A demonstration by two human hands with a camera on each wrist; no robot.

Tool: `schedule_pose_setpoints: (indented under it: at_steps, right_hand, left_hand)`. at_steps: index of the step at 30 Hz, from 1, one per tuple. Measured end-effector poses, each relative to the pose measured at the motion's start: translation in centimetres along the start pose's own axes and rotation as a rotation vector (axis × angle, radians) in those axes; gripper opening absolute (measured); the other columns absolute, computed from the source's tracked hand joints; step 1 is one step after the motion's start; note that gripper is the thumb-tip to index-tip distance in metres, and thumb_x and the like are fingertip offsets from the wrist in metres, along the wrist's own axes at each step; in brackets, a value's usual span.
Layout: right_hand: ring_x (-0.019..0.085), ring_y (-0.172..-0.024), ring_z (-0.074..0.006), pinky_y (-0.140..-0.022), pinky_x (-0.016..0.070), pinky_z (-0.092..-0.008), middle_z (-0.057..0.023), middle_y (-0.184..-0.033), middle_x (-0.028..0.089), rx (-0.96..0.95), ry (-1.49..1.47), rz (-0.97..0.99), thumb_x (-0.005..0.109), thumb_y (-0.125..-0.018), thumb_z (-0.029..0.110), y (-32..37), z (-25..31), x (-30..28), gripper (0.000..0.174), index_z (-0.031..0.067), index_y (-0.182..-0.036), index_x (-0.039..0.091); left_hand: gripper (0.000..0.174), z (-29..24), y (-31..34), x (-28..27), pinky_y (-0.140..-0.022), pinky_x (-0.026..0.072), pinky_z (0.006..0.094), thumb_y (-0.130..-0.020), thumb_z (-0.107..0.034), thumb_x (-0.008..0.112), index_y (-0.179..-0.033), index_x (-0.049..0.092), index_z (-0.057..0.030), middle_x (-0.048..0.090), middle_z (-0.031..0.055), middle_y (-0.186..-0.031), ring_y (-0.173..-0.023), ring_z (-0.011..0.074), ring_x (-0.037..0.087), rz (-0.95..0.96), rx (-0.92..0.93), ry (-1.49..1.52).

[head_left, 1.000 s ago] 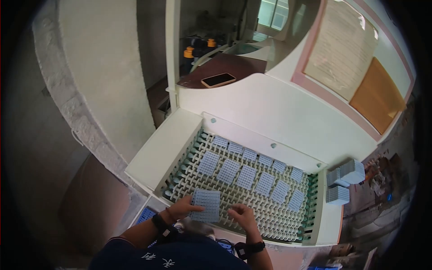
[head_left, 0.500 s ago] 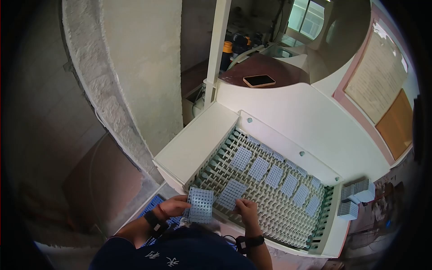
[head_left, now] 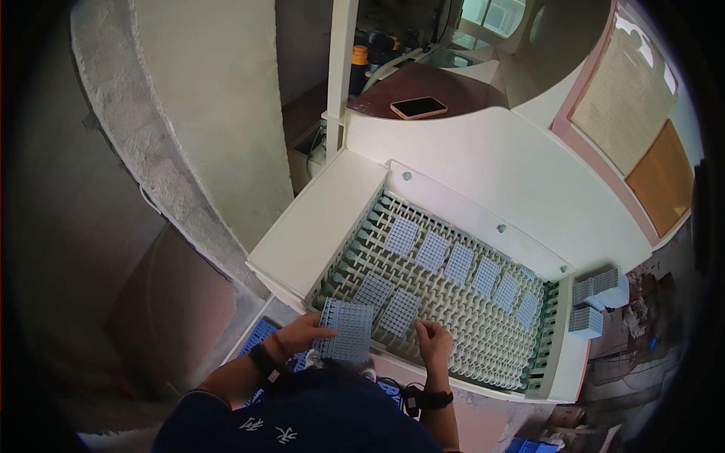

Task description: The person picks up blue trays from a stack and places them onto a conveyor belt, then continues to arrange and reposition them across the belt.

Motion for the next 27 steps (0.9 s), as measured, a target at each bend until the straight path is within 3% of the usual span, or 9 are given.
schedule_pose_setpoints:
  at_steps: [3, 4, 6, 10, 12, 14, 20, 24, 27]
  right_hand:
    - [0.056, -0.062, -0.0073, -0.055, 0.0454, -0.0203, -0.0044, -0.071, 0.064, -0.034, -0.382, 0.192, 0.066, -0.08, 0.016, 1.9, 1.5, 1.6, 0.021, -0.0021, -0.09, 0.064]
    - [0.056, -0.062, -0.0073, -0.055, 0.0454, -0.0203, -0.0044, -0.071, 0.064, -0.027, -0.386, 0.177, 0.066, -0.08, 0.016, 2.2, 1.8, 2.1, 0.021, -0.0021, -0.09, 0.064]
    - [0.054, -0.059, -0.0059, -0.055, 0.0437, -0.0186, -0.0023, -0.069, 0.062, 0.065, -0.609, 0.51, 0.066, -0.081, 0.016, 3.0, 2.1, 4.1, 0.019, -0.0014, -0.086, 0.064]
    - [0.052, -0.049, -0.0062, -0.045, 0.0418, -0.0183, -0.0012, -0.064, 0.059, 0.224, -0.685, 0.241, 0.066, -0.081, 0.017, 1.4, -0.4, 1.0, 0.019, -0.0012, -0.077, 0.062]
    - [0.05, -0.043, -0.008, -0.036, 0.0442, -0.0215, -0.0044, -0.061, 0.058, 0.3, -0.662, 0.137, 0.067, -0.08, 0.018, 0.3, -2.6, -1.5, 0.023, -0.0039, -0.073, 0.062]
    - [0.051, -0.043, -0.0084, -0.037, 0.0453, -0.0223, -0.0041, -0.058, 0.057, 0.287, -0.24, -0.026, 0.068, -0.078, 0.017, -1.0, -5.8, -3.4, 0.024, -0.0051, -0.071, 0.061]
    - [0.051, -0.043, -0.0082, -0.037, 0.0432, -0.0224, -0.0034, -0.053, 0.055, 0.294, -0.264, -0.212, 0.07, -0.074, 0.016, -0.9, -7.7, -8.7, 0.023, -0.0049, -0.068, 0.062]
    - [0.05, -0.041, -0.0083, -0.037, 0.0393, -0.022, -0.0034, -0.053, 0.056, 0.303, -0.104, -0.309, 0.073, -0.071, 0.015, -0.8, -11.6, -11.5, 0.022, -0.0045, -0.069, 0.063]
    - [0.05, -0.041, -0.0084, -0.038, 0.0389, -0.0218, -0.0044, -0.054, 0.057, 0.345, -0.235, -0.365, 0.074, -0.068, 0.014, -0.1, -12.4, -14.3, 0.022, -0.0049, -0.072, 0.065]
  left_hand:
    - [0.039, 0.2, -2.1, 1.1, -0.089, 0.0446, 0.0312, -0.083, -0.006, 0.058, -0.12, 0.047, 0.0032, 0.057, 0.0119, -0.114, -0.103, 0.0194, 0.056, 0.029, -0.002, -0.064]
    - [0.039, 0.2, -2.9, 1.4, -0.089, 0.0451, 0.032, -0.083, -0.006, 0.058, -0.119, 0.047, 0.0038, 0.058, 0.0123, -0.112, -0.101, 0.0203, 0.057, 0.032, 0.022, -0.123]
    - [0.038, 0.3, -4.1, 2.2, -0.088, 0.046, 0.0314, -0.083, -0.006, 0.059, -0.118, 0.048, 0.0034, 0.058, 0.012, -0.111, -0.1, 0.0198, 0.058, 0.06, 0.003, -0.161]
    - [0.033, -0.3, -5.1, 3.7, -0.083, 0.049, 0.0301, -0.084, -0.005, 0.058, -0.115, 0.05, 0.0024, 0.061, 0.0093, -0.104, -0.094, 0.0168, 0.059, 0.046, -0.012, -0.095]
    - [0.033, -0.2, -5.2, 3.5, -0.082, 0.0494, 0.0297, -0.084, -0.005, 0.058, -0.115, 0.05, 0.0023, 0.061, 0.0091, -0.105, -0.094, 0.0165, 0.059, 0.034, -0.038, -0.07]
    - [0.032, 0.1, -5.1, 3.1, -0.081, 0.0498, 0.0293, -0.084, -0.005, 0.058, -0.114, 0.051, 0.0022, 0.061, 0.0089, -0.105, -0.093, 0.0162, 0.06, 0.031, -0.069, -0.046]
    - [0.03, 0.3, -4.7, 2.0, -0.077, 0.0522, 0.0295, -0.083, -0.004, 0.057, -0.112, 0.052, 0.0027, 0.062, 0.0088, -0.101, -0.088, 0.0164, 0.062, -0.042, -0.022, -0.046]
    - [0.029, 0.4, -4.7, 1.9, -0.077, 0.0528, 0.0301, -0.083, -0.003, 0.057, -0.111, 0.052, 0.003, 0.062, 0.0093, -0.099, -0.087, 0.0169, 0.063, -0.076, -0.006, -0.029]
    - [0.03, 0.1, -4.2, 2.5, -0.078, 0.0528, 0.0325, -0.082, -0.001, 0.057, -0.112, 0.051, 0.0031, 0.062, 0.0107, -0.101, -0.089, 0.0188, 0.062, -0.075, -0.01, 0.001]
Point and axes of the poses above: each hand's wrist, its own y-axis away from the middle knuckle, its own x-axis out of the palm, z = x × y, the point moved 4 cm from there along -y, towards the middle knuckle
